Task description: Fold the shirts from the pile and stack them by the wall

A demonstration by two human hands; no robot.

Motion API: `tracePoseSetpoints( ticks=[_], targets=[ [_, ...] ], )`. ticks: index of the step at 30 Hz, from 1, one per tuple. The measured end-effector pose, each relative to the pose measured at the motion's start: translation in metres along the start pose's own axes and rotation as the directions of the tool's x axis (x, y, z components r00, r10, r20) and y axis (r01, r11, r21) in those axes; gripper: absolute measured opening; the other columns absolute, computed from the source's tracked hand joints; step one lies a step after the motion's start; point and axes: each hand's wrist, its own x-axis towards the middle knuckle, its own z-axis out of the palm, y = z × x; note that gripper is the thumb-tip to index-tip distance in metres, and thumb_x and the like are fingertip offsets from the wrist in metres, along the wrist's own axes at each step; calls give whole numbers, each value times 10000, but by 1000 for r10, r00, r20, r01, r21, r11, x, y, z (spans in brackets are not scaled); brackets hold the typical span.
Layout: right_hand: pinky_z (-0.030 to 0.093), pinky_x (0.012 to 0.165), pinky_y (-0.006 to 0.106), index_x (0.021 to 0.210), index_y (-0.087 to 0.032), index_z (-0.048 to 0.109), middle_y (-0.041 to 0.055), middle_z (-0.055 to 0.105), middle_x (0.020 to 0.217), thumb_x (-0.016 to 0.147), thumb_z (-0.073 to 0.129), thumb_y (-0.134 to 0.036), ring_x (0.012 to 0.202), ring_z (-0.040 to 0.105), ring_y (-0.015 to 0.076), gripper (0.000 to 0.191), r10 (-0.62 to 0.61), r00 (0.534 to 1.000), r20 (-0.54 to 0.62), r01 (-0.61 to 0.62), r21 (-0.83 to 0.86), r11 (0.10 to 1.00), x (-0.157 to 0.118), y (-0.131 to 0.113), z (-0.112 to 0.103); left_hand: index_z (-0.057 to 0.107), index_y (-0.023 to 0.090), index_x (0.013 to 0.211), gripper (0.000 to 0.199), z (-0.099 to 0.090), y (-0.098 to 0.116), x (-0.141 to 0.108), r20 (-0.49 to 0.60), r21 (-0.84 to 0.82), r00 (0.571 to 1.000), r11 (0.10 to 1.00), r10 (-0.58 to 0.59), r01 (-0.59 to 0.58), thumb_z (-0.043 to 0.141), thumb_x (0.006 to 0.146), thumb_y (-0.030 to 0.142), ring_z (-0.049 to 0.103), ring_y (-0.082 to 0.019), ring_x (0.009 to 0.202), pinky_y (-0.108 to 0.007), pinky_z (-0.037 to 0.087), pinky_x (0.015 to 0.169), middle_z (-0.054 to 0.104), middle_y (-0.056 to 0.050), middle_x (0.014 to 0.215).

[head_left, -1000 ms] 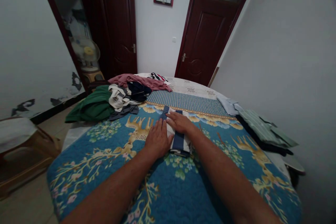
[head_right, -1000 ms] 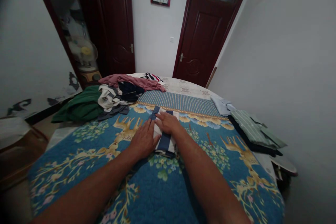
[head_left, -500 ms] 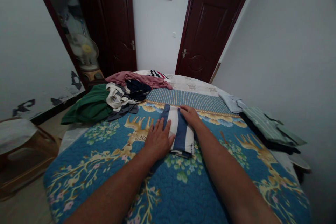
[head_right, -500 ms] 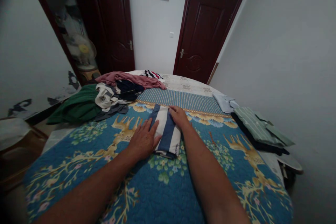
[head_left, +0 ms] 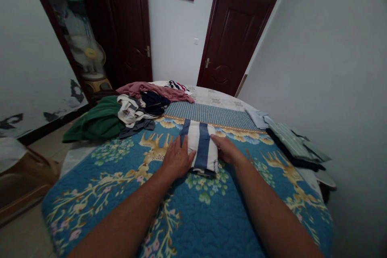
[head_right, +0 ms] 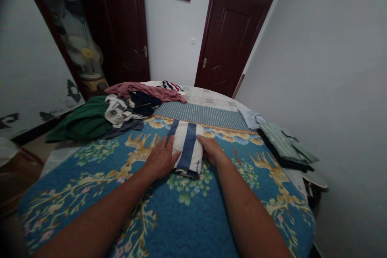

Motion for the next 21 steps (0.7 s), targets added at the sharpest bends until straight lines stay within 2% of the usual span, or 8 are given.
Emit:
tracePoseSetpoints(
  ticks=[2, 5, 9, 12, 15, 17, 18, 21],
  targets=[
    [678, 745, 370, 1113, -170, 741, 129, 837, 1012, 944, 717, -393, 801, 799, 240, 281, 4, 1000, 24, -6, 114, 993, -9, -1, 15, 359, 74, 1668, 717, 1, -1, 0, -12, -10, 1000, 1000, -3, 2, 447, 1088, 486, 382, -393, 1608, -506, 290, 1291, 427, -294, 1694],
    [690, 763, 383, 1207, -208, 691, 91, 843, 1030, 857, 804, -332, 819, 807, 250, 388, -113, 993, -31, 117, 213, 970, -16, 0, 34, 371, 69, 1659, 703, 1, -2, 1, -31, -49, 999, 999, -8, 7, 455, 1086, 467, 388, -392, 1606, -513, 300, 1289, 431, -301, 1689],
    [695, 762, 440, 1196, -221, 657, 67, 838, 956, 795, 808, -350, 790, 806, 279, 448, -127, 990, -58, 139, 321, 937, -15, 6, 48, 379, 73, 1658, 694, 0, -3, 1, -52, -120, 999, 993, -11, 5, 424, 1090, 471, 399, -381, 1603, -531, 306, 1292, 441, -292, 1687],
    [687, 750, 433, 1151, -233, 652, 57, 834, 940, 750, 791, -346, 785, 801, 281, 440, -158, 982, -105, 180, 261, 948, -12, 5, 45, 373, 74, 1662, 704, 0, -5, 2, -50, -195, 999, 981, 11, -20, 404, 1091, 485, 396, -376, 1605, -550, 301, 1301, 450, -276, 1688],
    [672, 768, 418, 1159, -228, 664, 67, 836, 993, 736, 781, -388, 836, 798, 285, 467, -262, 955, -140, 275, 84, 958, -15, -14, 27, 367, 82, 1664, 699, -1, -7, 3, -81, -292, 996, 954, 42, -64, 380, 1095, 489, 400, -350, 1606, -548, 310, 1310, 445, -252, 1701],
    [656, 829, 414, 1210, -217, 684, 76, 832, 1071, 761, 767, -419, 911, 792, 285, 500, -405, 906, -127, 391, -123, 912, -24, -41, 11, 374, 98, 1663, 685, -1, -8, 5, -128, -357, 991, 930, 43, -86, 375, 1098, 487, 408, -326, 1604, -528, 327, 1311, 448, -234, 1705],
    [643, 880, 418, 1248, -215, 694, 78, 826, 1123, 783, 760, -426, 962, 784, 287, 515, -499, 861, -100, 463, -254, 849, -30, -57, 3, 379, 112, 1663, 674, -1, -9, 7, -153, -387, 988, 918, 32, -89, 375, 1100, 483, 411, -314, 1604, -516, 334, 1311, 454, -222, 1705],
    [581, 1026, 459, 1359, -222, 699, 94, 799, 1238, 855, 734, -389, 1112, 747, 319, 532, -725, 688, 46, 579, -637, 509, -50, -102, -14, 391, 145, 1664, 646, -2, -14, 12, -210, -478, 976, 877, -62, -47, 361, 1108, 473, 436, -294, 1591, -503, 349, 1309, 478, -199, 1694]
  ],
)
